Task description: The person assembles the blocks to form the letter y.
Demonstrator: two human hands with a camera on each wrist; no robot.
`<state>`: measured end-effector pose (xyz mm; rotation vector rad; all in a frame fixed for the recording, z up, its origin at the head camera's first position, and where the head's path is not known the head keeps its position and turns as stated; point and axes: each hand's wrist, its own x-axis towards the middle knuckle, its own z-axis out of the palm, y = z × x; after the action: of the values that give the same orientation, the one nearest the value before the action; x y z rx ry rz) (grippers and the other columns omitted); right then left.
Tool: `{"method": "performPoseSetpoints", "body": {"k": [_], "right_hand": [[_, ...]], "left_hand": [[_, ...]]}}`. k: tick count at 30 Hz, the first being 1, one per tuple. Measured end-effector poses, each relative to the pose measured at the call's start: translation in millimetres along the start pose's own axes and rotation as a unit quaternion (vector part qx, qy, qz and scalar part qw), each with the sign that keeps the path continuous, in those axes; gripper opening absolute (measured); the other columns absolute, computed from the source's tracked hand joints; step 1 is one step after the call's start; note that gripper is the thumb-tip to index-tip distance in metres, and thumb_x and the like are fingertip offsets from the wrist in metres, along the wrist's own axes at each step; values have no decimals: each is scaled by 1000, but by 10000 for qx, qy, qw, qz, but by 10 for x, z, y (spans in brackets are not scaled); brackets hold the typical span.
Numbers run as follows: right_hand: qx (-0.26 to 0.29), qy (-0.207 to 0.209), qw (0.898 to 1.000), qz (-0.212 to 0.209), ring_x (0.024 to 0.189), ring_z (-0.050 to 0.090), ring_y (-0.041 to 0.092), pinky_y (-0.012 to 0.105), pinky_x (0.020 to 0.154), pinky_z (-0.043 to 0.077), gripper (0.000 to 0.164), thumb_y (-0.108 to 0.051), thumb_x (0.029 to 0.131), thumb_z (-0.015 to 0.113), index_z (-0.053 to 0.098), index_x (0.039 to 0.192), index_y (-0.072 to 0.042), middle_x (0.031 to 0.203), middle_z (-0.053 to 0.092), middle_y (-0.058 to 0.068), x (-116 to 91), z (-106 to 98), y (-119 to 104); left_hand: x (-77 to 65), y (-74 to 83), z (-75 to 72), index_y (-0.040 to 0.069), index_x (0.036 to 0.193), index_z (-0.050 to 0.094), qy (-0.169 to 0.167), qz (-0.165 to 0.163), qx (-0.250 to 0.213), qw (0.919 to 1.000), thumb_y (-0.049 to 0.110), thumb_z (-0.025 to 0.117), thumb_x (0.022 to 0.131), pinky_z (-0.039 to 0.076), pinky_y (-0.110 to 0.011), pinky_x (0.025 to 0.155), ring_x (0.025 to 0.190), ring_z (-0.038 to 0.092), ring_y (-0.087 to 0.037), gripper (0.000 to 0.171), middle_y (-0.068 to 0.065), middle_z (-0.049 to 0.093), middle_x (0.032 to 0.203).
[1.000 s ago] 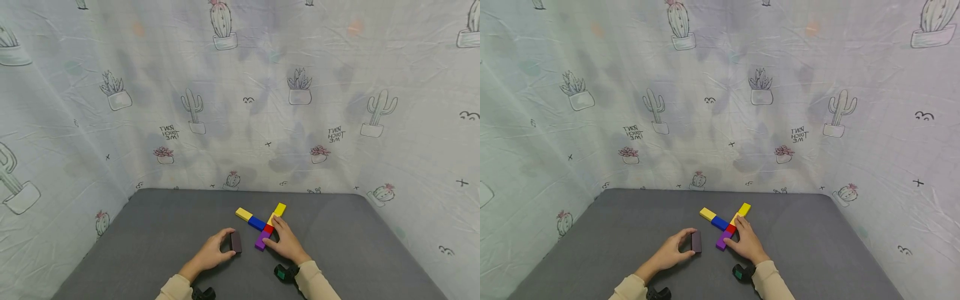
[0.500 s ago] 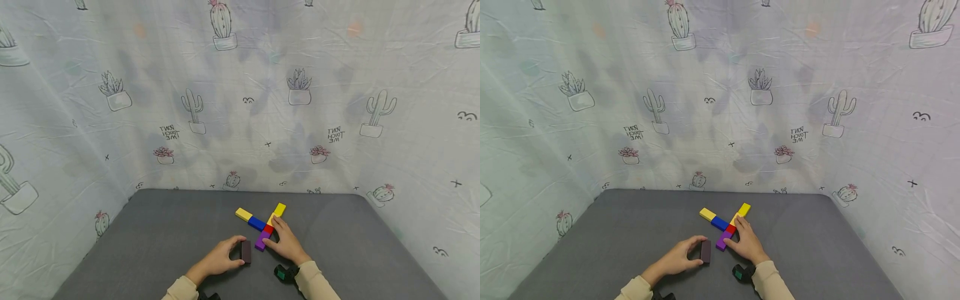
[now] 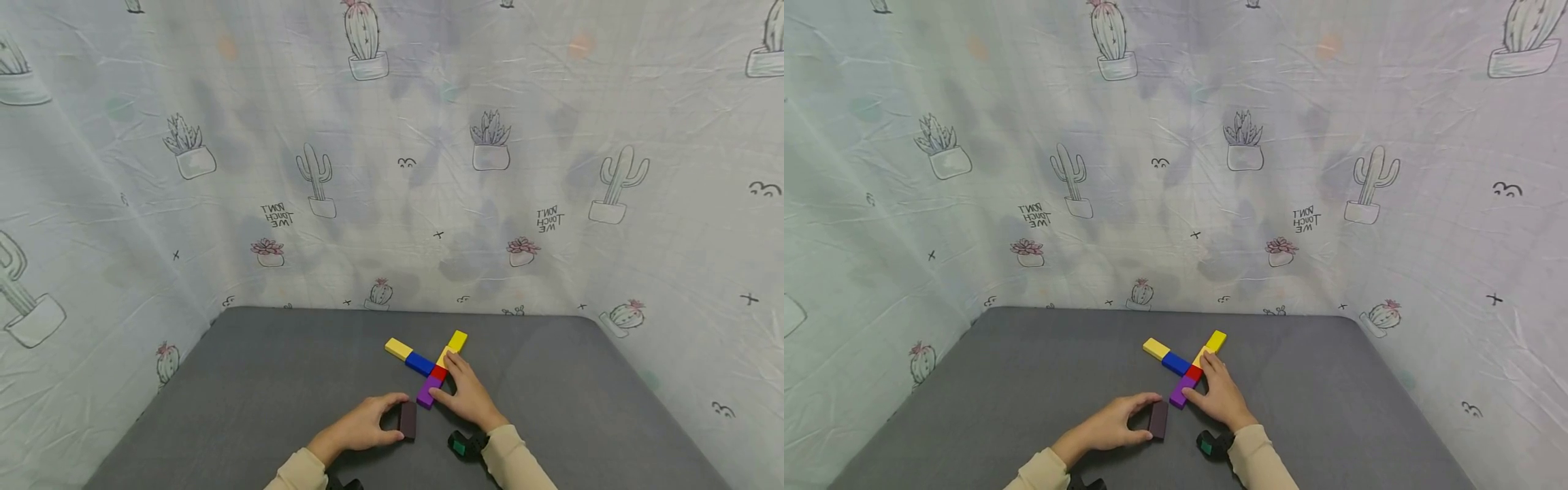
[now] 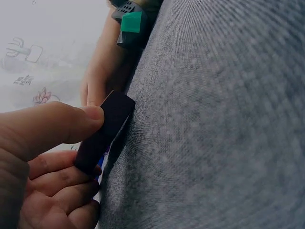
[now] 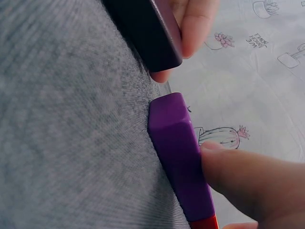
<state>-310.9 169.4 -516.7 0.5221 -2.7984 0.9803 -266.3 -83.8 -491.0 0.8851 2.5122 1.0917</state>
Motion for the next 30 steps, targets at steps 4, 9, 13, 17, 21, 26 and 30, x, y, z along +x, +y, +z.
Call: {"method": "performPoseSetpoints", "body": {"k": [4,9,13,17,21,26,30], "right_hand": [[-16,10,10000,-26,140,28,37,56,110,28,85,-51,83,66,38,143,2,152,31,18,2,2,9],[-41,34,10000,-61,140,28,36,56,110,29,84,-51,83,65,39,143,2,152,31,17,8,12,18],[-49,26,10000,-51,140,28,36,55,110,29,84,-51,83,65,39,143,1,152,31,17,11,15,18],[-52,15,10000,-50,140,28,36,56,110,29,85,-51,83,65,39,143,2,151,32,18,10,14,17],[-27,21,10000,-76,140,28,37,56,110,28,84,-51,83,66,39,142,3,151,32,18,8,14,21],[-39,17,9999,-92,140,28,37,55,110,28,84,-51,83,65,39,142,2,151,32,18,8,20,36],[-45,32,9999,-114,140,28,37,56,110,29,84,-52,83,65,39,142,2,152,32,17,8,27,45]], "left_hand": [[14,19,-5,6,138,47,-122,-57,110,9998,30,70,85,44,-36,102,125,50,-15,63,-6,52,137],[25,53,-24,6,140,45,-259,-117,205,9994,31,68,86,42,-39,105,127,48,-17,63,-7,50,140],[41,64,-21,6,139,46,-286,-58,344,9990,31,68,87,41,-38,105,128,48,-17,62,-7,51,140],[67,60,-4,8,139,47,-278,6,483,9984,30,67,88,41,-37,106,128,47,-16,60,-5,51,139],[93,42,19,8,139,47,-281,55,584,9979,30,66,89,41,-36,106,129,47,-16,59,-5,51,140],[112,39,32,7,139,47,-284,142,693,9971,29,65,90,40,-36,106,130,46,-17,57,-5,50,141],[118,41,39,5,139,47,-288,196,653,9973,28,65,90,40,-37,106,131,46,-19,57,-7,50,141]]}}
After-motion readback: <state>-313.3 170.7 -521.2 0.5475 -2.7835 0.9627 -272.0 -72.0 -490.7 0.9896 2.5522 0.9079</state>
